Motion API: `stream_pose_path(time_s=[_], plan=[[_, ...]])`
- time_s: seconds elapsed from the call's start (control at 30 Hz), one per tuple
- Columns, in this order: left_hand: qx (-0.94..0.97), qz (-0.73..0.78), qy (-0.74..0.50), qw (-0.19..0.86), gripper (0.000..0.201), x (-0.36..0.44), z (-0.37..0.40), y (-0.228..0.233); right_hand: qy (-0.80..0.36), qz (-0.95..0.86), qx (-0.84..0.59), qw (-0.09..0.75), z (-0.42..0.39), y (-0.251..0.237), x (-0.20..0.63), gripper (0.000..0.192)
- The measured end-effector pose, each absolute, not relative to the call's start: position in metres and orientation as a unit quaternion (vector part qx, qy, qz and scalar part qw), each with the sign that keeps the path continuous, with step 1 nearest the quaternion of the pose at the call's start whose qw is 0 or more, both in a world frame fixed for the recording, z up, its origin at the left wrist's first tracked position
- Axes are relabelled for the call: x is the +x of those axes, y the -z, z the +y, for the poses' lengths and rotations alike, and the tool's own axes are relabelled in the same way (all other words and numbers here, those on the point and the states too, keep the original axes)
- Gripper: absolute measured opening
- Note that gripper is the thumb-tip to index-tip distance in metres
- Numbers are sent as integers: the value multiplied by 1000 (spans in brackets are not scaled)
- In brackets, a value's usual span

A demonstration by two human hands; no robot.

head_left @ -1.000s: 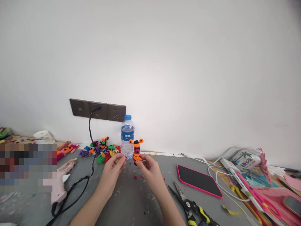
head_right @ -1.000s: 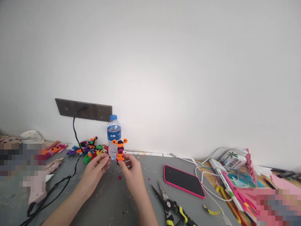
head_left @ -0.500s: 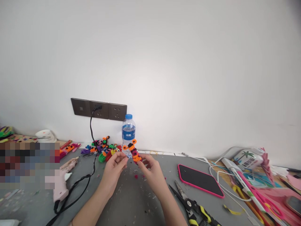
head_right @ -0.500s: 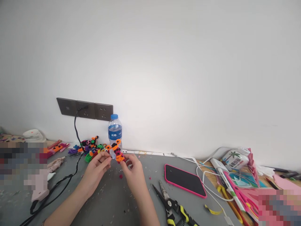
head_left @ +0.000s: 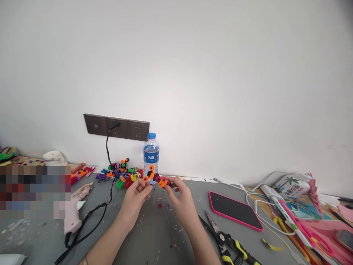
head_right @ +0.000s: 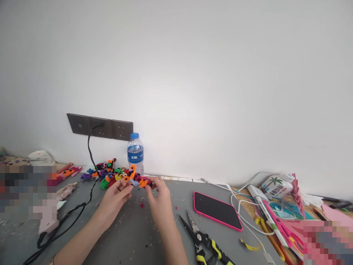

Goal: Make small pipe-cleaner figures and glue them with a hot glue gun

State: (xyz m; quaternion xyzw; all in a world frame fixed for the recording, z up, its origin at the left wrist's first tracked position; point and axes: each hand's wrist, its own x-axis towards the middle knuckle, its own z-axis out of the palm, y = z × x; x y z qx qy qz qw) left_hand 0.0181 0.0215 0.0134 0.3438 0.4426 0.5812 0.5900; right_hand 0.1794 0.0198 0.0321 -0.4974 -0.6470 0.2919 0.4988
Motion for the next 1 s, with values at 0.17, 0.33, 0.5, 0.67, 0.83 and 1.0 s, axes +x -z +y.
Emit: stream_pose_path(time_s=[0.17, 0.33, 0.5, 0.67, 0.83, 1.0], plan=[[343, 445, -572, 597, 40, 19, 20, -18, -307, -613, -506, 523, 20, -33, 183, 28], [339, 438, -570, 608, 38, 20, 20, -17, -334, -600, -505, 523, 21, -33, 184, 30], [349, 430, -547, 628, 37, 20, 19, -19, -351, -594, -500, 524, 22, -32, 183, 30], [361, 418, -541, 634, 34, 24, 17, -20, -402, -576, -474, 531, 23, -24, 177, 33], [404, 436, -542, 594, 34, 25, 16, -21, -468, -550, -416, 553, 22, -21, 170, 33], [425, 434, -542, 580, 31, 25, 17, -19, -491, -546, -386, 558, 20, -28, 169, 33]])
